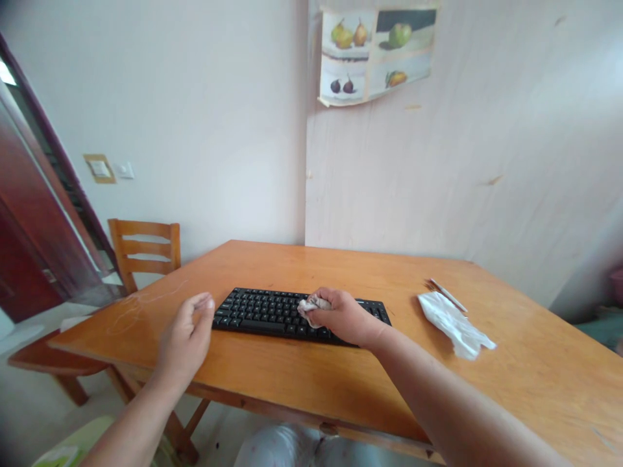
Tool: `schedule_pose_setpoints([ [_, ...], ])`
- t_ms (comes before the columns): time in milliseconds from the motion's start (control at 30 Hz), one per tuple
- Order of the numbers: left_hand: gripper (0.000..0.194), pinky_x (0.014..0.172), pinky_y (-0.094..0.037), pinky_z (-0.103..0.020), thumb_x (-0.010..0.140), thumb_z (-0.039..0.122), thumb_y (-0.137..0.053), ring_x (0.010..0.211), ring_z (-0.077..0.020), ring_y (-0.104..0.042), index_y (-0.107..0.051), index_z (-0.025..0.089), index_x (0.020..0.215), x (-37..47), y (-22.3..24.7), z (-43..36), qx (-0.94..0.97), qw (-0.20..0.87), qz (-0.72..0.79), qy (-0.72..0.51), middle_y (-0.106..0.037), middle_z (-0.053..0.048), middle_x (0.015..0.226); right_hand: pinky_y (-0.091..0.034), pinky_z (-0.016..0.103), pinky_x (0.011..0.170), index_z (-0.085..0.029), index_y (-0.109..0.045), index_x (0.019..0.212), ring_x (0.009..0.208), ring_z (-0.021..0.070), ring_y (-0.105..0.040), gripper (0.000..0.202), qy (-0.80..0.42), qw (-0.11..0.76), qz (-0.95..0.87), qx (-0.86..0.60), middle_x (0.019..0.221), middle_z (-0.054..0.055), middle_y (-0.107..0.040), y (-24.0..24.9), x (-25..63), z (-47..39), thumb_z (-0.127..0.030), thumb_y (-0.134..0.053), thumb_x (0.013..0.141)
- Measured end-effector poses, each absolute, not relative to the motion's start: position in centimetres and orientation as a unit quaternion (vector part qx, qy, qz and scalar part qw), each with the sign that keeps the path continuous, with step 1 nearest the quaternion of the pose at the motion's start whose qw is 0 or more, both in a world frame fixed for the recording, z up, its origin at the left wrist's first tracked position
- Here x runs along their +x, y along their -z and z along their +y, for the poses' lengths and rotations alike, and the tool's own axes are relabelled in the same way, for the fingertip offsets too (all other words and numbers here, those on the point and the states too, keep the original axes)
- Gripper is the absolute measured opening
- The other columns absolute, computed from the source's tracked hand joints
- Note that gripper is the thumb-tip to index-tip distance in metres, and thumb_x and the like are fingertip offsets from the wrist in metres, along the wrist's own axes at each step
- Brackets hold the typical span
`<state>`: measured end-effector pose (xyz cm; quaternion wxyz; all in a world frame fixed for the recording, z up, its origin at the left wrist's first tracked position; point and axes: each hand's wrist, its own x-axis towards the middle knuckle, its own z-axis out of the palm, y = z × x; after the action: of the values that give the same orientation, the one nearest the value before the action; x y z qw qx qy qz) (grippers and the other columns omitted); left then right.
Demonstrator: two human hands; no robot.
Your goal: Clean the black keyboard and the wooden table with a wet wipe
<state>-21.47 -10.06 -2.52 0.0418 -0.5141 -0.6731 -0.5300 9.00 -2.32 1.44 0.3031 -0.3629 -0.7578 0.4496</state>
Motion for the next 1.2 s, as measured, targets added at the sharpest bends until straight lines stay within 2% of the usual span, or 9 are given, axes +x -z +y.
schedule_pose_setpoints([
  [133, 0.042, 0.110, -0.042, -0.044, 0.096, 0.044, -0.047, 0.126, -0.0259, -0.056, -0.055, 0.021, 0.131, -15.2, 1.4, -11.3, -0.577, 0.048, -0.594, 0.559, -0.061, -0.012, 0.134, -0.037, 0.023, 0.055, -0.018, -0.061, 0.091, 0.060, 0.0101, -0.049, 0.033, -0.559, 0.371, -0.655, -0.346, 0.071, -0.004, -0.059, -1.3, 8.0, -4.0, -0.044, -0.074, 0.075],
  [233, 0.051, 0.116, -0.036, -0.048, 0.098, 0.036, -0.045, 0.141, -0.0260, -0.040, -0.039, 0.026, 0.148, -9.6, 1.8, -12.1, -0.661, -0.006, -0.511, 0.549, -0.044, -0.011, 0.152, -0.041, 0.023, 0.060, -0.019, -0.061, 0.090, 0.064, 0.0111, -0.052, 0.035, -0.638, 0.407, -0.573, -0.313, 0.074, -0.003, -0.060, -1.4, 6.7, -5.3, -0.043, -0.078, 0.071],
  [367, 0.058, 0.119, -0.034, -0.051, 0.097, 0.035, -0.049, 0.149, -0.0284, -0.025, -0.032, 0.034, 0.153, -5.2, 3.1, -12.1, -0.691, -0.063, -0.483, 0.535, -0.024, -0.008, 0.163, -0.047, 0.027, 0.072, -0.019, -0.062, 0.089, 0.076, 0.0151, -0.059, 0.025, -0.720, 0.416, -0.492, -0.259, 0.083, 0.001, -0.065, -1.5, 6.0, -6.8, -0.043, -0.068, 0.082],
  [467, 0.060, 0.119, -0.033, -0.054, 0.097, 0.032, -0.050, 0.150, -0.0293, -0.023, -0.030, 0.033, 0.153, -4.6, 3.9, -11.3, -0.668, -0.053, -0.491, 0.556, -0.022, -0.011, 0.162, -0.050, 0.031, 0.081, -0.020, -0.066, 0.097, 0.088, 0.0187, -0.063, 0.031, -0.766, 0.377, -0.467, -0.231, 0.093, 0.005, -0.069, -1.4, 6.5, -7.4, -0.048, -0.054, 0.092],
  [567, 0.050, 0.118, -0.035, -0.053, 0.099, 0.027, -0.045, 0.146, -0.0271, -0.032, -0.037, 0.030, 0.148, -4.9, 4.2, -10.4, -0.673, -0.039, -0.470, 0.570, -0.033, -0.012, 0.157, -0.049, 0.039, 0.093, -0.022, -0.066, 0.114, 0.103, 0.0218, -0.064, 0.045, -0.771, 0.328, -0.507, -0.204, 0.107, 0.008, -0.070, -1.3, 7.5, -7.5, -0.058, -0.045, 0.095],
  [667, 0.038, 0.114, -0.040, -0.047, 0.099, 0.025, -0.043, 0.137, -0.0234, -0.045, -0.051, 0.028, 0.136, -5.9, 4.1, -9.7, -0.670, -0.047, -0.460, 0.581, -0.049, -0.011, 0.144, -0.044, 0.045, 0.102, -0.025, -0.063, 0.126, 0.116, 0.0248, -0.060, 0.055, -0.694, 0.293, -0.613, -0.237, 0.121, 0.009, -0.067, -1.6, 9.4, -6.6, -0.065, -0.047, 0.092],
  [767, 0.032, 0.108, -0.046, -0.043, 0.098, 0.030, -0.047, 0.124, -0.0222, -0.056, -0.057, 0.026, 0.127, -8.3, 3.5, -9.5, -0.625, -0.056, -0.504, 0.594, -0.060, -0.010, 0.133, -0.037, 0.044, 0.109, -0.023, -0.067, 0.123, 0.127, 0.0281, -0.052, 0.054, -0.484, 0.327, -0.748, -0.317, 0.130, 0.009, -0.065, -2.4, 12.8, -4.2, -0.063, -0.055, 0.089],
  [967, 0.039, 0.101, -0.049, -0.042, 0.093, 0.041, -0.048, 0.112, -0.0252, -0.064, -0.060, 0.019, 0.124, -17.3, 1.7, -8.4, -0.534, -0.006, -0.637, 0.556, -0.067, -0.012, 0.123, -0.046, 0.033, 0.073, -0.019, -0.067, 0.083, 0.080, 0.0232, -0.065, 0.044, -0.154, 0.300, -0.757, -0.559, 0.081, 0.008, -0.071, -1.1, 21.5, 2.4, -0.047, -0.036, 0.096],
  [1200, 0.037, 0.102, -0.048, -0.042, 0.088, 0.027, -0.042, 0.112, -0.0262, -0.064, -0.062, 0.014, 0.116, -23.1, 1.6, -6.7, -0.557, 0.085, -0.735, 0.378, -0.068, -0.016, 0.118, -0.043, 0.038, 0.079, -0.018, -0.065, 0.084, 0.092, 0.0300, -0.068, 0.049, -0.091, 0.130, -0.775, -0.612, 0.094, 0.018, -0.072, 2.9, 22.8, 4.3, -0.047, -0.027, 0.099],
])
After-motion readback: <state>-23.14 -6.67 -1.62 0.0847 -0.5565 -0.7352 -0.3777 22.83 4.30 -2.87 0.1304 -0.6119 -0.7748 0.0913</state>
